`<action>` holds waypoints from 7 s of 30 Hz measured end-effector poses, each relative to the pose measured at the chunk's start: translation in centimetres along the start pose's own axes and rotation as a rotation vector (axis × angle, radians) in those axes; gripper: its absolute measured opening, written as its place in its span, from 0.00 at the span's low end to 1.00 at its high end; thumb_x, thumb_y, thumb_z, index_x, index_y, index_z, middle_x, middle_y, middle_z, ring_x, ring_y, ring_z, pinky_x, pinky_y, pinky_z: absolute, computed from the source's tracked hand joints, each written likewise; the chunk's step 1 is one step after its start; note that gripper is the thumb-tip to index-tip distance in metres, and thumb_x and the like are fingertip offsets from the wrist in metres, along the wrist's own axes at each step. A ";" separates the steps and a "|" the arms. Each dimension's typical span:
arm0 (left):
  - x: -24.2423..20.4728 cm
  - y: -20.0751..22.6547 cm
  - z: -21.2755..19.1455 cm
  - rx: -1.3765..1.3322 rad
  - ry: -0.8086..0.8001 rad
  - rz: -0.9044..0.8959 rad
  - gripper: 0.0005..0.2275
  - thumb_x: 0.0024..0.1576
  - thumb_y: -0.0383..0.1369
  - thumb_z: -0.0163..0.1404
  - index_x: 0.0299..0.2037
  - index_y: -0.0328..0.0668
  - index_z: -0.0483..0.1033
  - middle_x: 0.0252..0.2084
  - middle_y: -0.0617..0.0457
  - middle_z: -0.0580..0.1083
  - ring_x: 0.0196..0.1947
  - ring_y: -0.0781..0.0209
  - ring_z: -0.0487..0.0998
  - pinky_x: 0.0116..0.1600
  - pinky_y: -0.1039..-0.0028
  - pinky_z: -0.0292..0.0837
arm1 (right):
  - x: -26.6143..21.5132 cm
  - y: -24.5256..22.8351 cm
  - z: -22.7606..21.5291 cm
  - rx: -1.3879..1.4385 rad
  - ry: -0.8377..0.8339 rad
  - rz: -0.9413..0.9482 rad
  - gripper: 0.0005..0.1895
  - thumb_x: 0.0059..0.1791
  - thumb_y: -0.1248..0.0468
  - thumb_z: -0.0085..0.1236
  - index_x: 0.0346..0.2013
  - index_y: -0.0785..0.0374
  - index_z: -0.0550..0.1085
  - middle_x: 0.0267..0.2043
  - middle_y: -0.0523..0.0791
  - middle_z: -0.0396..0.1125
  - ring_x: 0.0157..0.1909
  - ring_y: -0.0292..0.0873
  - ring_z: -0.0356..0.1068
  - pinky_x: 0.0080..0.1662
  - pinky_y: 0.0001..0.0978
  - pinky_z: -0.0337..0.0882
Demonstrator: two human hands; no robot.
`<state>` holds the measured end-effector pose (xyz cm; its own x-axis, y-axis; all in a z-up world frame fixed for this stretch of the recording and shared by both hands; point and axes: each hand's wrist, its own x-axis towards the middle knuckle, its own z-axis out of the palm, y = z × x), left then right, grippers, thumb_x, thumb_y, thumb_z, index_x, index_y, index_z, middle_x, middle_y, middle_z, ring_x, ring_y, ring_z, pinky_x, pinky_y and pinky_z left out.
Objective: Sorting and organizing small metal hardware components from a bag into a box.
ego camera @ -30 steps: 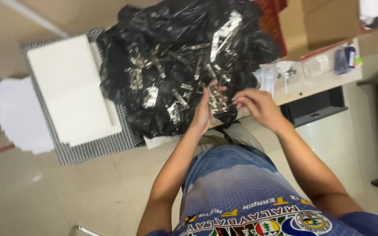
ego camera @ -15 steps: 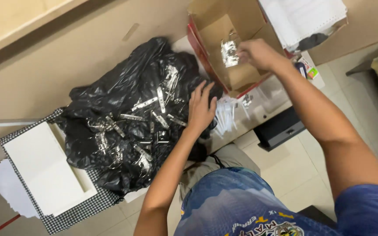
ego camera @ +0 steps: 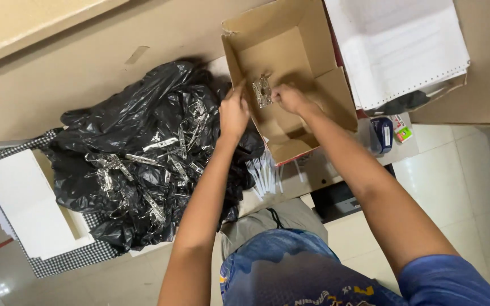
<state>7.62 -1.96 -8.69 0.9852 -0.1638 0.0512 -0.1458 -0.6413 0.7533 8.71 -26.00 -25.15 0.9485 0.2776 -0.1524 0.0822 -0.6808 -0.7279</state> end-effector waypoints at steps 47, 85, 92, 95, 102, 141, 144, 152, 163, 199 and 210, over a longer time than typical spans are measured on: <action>-30.4 -5.0 -7.5 -0.371 -0.033 -0.278 0.11 0.63 0.29 0.47 0.52 0.32 0.75 0.48 0.35 0.76 0.48 0.36 0.78 0.51 0.58 0.75 | -18.2 -34.0 6.7 0.521 -0.271 -0.069 0.09 0.56 0.67 0.50 0.49 0.67 0.74 0.47 0.49 0.74 0.46 0.45 0.74 0.48 0.36 0.74; -34.6 -28.3 -35.2 -1.157 -0.295 -0.466 0.32 0.66 0.60 0.22 0.58 0.41 0.68 0.48 0.50 0.76 0.50 0.62 0.78 0.54 0.70 0.73 | -9.2 -63.0 21.6 0.155 -0.369 -0.203 0.11 0.56 0.59 0.54 0.38 0.67 0.74 0.26 0.46 0.70 0.26 0.38 0.70 0.31 0.33 0.69; -33.9 -25.7 -34.8 -1.322 -0.211 -0.426 0.34 0.67 0.59 0.24 0.51 0.33 0.75 0.34 0.55 0.74 0.33 0.66 0.75 0.41 0.75 0.76 | -6.2 -59.4 23.6 0.507 -0.288 0.061 0.13 0.57 0.62 0.51 0.53 0.63 0.74 0.37 0.36 0.71 0.30 0.27 0.64 0.33 0.20 0.66; -33.5 -25.5 -34.6 -1.347 -0.232 -0.421 0.35 0.66 0.58 0.24 0.53 0.32 0.75 0.33 0.56 0.73 0.31 0.67 0.74 0.38 0.75 0.76 | -5.4 -58.0 24.9 0.639 -0.330 0.134 0.09 0.56 0.64 0.53 0.48 0.64 0.76 0.36 0.36 0.70 0.29 0.26 0.61 0.32 0.19 0.62; -33.7 -24.5 -34.0 -1.400 -0.206 -0.386 0.37 0.67 0.59 0.24 0.54 0.29 0.75 0.31 0.55 0.72 0.28 0.66 0.74 0.35 0.74 0.74 | -5.8 -57.1 25.7 0.630 -0.222 0.073 0.06 0.56 0.66 0.56 0.42 0.66 0.76 0.34 0.37 0.70 0.31 0.25 0.61 0.32 0.18 0.60; -34.4 -19.2 -40.7 -0.274 0.603 0.265 0.28 0.58 0.45 0.60 0.62 0.39 0.65 0.59 0.46 0.68 0.65 0.51 0.69 0.76 0.55 0.61 | -10.8 -56.6 23.6 0.782 -0.058 0.029 0.13 0.60 0.67 0.49 0.59 0.64 0.65 0.56 0.46 0.67 0.45 0.33 0.67 0.43 0.26 0.70; -33.7 -19.8 -38.7 -1.082 0.605 -0.086 0.27 0.62 0.49 0.51 0.63 0.37 0.66 0.55 0.47 0.70 0.58 0.52 0.74 0.71 0.59 0.68 | -11.2 -56.4 23.5 0.752 -0.035 0.019 0.13 0.60 0.66 0.49 0.59 0.64 0.65 0.56 0.46 0.68 0.46 0.34 0.68 0.43 0.26 0.70; -34.1 -26.8 -31.9 -1.953 0.077 -0.722 0.35 0.67 0.59 0.29 0.63 0.30 0.69 0.40 0.51 0.75 0.36 0.62 0.78 0.49 0.65 0.79 | -12.6 -55.6 22.4 0.684 -0.050 0.088 0.11 0.62 0.63 0.45 0.54 0.65 0.72 0.49 0.44 0.72 0.44 0.32 0.69 0.43 0.25 0.70; -33.1 -19.0 -25.6 -1.653 0.107 -0.635 0.30 0.67 0.57 0.34 0.67 0.40 0.67 0.38 0.53 0.71 0.32 0.65 0.74 0.43 0.66 0.78 | -19.0 -55.1 17.3 0.120 -0.096 -0.062 0.14 0.58 0.60 0.47 0.52 0.65 0.75 0.42 0.44 0.73 0.38 0.34 0.72 0.43 0.29 0.71; 4.5 -4.1 5.6 0.035 -0.060 -0.347 0.18 0.64 0.37 0.40 0.64 0.43 0.66 0.45 0.31 0.79 0.48 0.30 0.79 0.54 0.46 0.73 | -0.7 -8.3 -8.5 -0.404 -0.357 0.403 0.29 0.56 0.47 0.40 0.46 0.72 0.77 0.53 0.64 0.69 0.57 0.66 0.69 0.60 0.53 0.67; 2.9 -1.7 5.0 -0.019 -0.002 -0.213 0.17 0.63 0.31 0.40 0.62 0.35 0.67 0.45 0.30 0.77 0.46 0.29 0.77 0.51 0.47 0.73 | 1.6 -11.3 -8.8 -0.258 -0.438 0.546 0.29 0.61 0.50 0.25 0.62 0.63 0.69 0.67 0.60 0.61 0.68 0.65 0.61 0.67 0.56 0.62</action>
<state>10.29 -5.05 -13.11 0.9934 -0.0271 -0.1117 0.0677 -0.6474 0.7591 12.00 -23.81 -11.27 0.6707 0.0629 -0.7391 -0.2449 -0.9217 -0.3007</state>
